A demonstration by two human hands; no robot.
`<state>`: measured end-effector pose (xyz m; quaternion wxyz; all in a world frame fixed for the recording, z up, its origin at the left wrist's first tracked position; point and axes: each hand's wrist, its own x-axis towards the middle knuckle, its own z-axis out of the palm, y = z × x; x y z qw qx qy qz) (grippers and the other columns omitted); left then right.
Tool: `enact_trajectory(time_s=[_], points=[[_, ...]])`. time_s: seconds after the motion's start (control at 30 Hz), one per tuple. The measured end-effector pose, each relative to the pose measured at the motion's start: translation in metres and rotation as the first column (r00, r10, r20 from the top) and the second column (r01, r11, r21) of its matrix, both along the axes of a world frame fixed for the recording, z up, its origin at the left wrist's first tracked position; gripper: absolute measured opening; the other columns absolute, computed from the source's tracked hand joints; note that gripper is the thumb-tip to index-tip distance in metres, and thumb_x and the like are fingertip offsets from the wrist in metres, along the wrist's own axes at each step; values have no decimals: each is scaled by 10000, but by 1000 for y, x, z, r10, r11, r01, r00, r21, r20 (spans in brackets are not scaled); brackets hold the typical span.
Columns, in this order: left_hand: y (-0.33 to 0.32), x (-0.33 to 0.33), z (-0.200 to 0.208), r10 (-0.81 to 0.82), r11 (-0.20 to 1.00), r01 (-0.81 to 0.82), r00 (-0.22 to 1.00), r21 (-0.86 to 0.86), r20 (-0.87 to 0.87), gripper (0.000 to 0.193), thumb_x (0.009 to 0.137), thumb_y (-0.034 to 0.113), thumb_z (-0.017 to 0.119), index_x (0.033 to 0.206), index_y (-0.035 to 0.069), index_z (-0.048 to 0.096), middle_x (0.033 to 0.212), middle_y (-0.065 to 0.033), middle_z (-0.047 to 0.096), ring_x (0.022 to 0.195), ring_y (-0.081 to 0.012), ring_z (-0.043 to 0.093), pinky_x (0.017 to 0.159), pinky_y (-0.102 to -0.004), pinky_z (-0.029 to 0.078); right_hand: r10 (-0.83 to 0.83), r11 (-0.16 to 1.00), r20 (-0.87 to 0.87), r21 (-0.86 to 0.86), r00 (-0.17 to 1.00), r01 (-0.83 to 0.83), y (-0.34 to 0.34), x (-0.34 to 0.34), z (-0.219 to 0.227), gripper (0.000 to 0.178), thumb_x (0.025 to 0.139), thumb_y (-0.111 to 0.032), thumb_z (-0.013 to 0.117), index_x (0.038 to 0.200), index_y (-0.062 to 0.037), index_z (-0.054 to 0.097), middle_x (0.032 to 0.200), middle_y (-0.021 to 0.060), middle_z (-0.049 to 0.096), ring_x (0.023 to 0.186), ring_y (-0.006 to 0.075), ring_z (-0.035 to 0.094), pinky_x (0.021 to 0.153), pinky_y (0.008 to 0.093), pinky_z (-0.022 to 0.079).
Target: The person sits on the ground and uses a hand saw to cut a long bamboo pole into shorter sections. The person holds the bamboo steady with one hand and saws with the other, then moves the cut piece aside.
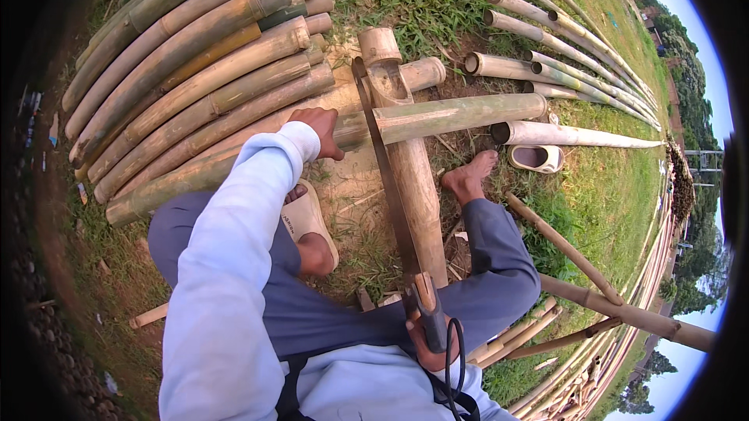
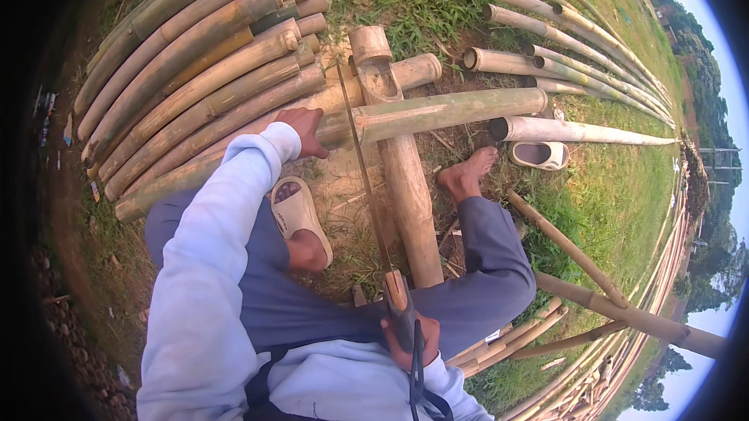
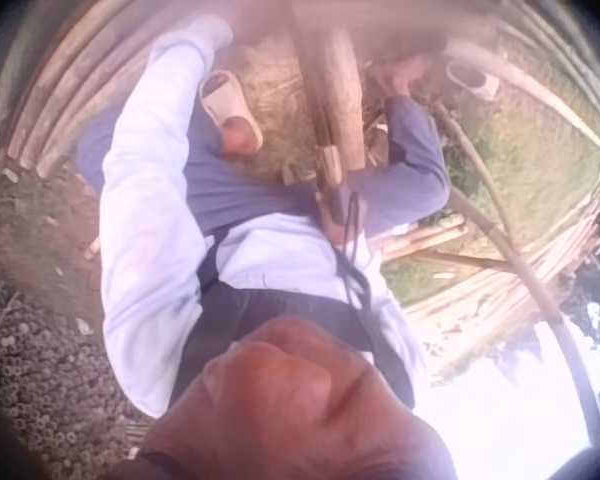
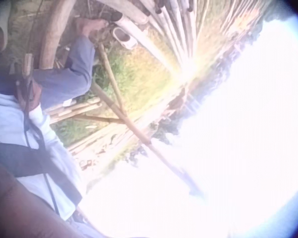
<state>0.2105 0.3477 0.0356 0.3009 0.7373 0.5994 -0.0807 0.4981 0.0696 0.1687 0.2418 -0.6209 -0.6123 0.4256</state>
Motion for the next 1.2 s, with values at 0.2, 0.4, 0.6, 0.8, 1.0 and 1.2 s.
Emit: enact_trajectory(time_s=[0.2,0.4,0.6,0.8,1.0,1.2], points=[[18,1,-14,75,997,-76,997,17,12,792,633,534,839,1178,-15,673,1125,-260,721,1079,-400,693,969,-460,540,-169,983,-208,-102,963,150,97,-14,-74,175,897,-94,761,1009,17,684,710,67,600,693,104,583,652,300,484],[7,-4,-9,14,994,-10,999,111,-34,832,659,546,832,1244,-4,618,1070,-234,735,1031,-377,712,897,-449,559,-23,991,-202,121,979,48,109,-42,-57,183,903,-98,757,1025,15,680,738,105,643,688,129,610,669,325,505],[-4,8,-3,42,995,-37,998,91,-45,715,684,508,823,1154,15,607,1040,-208,737,983,-391,715,879,-479,560,-63,992,-188,97,980,82,76,-27,-31,217,882,-94,799,1011,20,667,712,19,627,641,99,560,605,281,472],[14,-6,-9,43,998,-45,999,51,31,852,637,534,823,1266,-5,623,1166,-238,718,1115,-390,684,987,-469,536,10,984,-157,178,988,19,54,-12,-38,210,864,-69,818,960,4,645,686,-2,584,630,77,538,574,278,452],[15,-8,-12,41,996,-42,999,77,17,817,651,542,822,1213,-18,629,1112,-262,719,1055,-405,700,926,-469,559,-13,966,-153,252,988,52,57,-16,-41,228,869,-87,825,995,13,663,679,40,605,573,127,559,555,310,467],[-22,16,-15,33,993,-29,999,117,-33,765,677,468,839,1229,26,547,1057,-235,715,992,-400,713,858,-484,576,-56,978,-60,200,997,67,36,-7,-26,170,878,-89,798,949,15,685,712,68,626,621,140,594,614,297,493]])
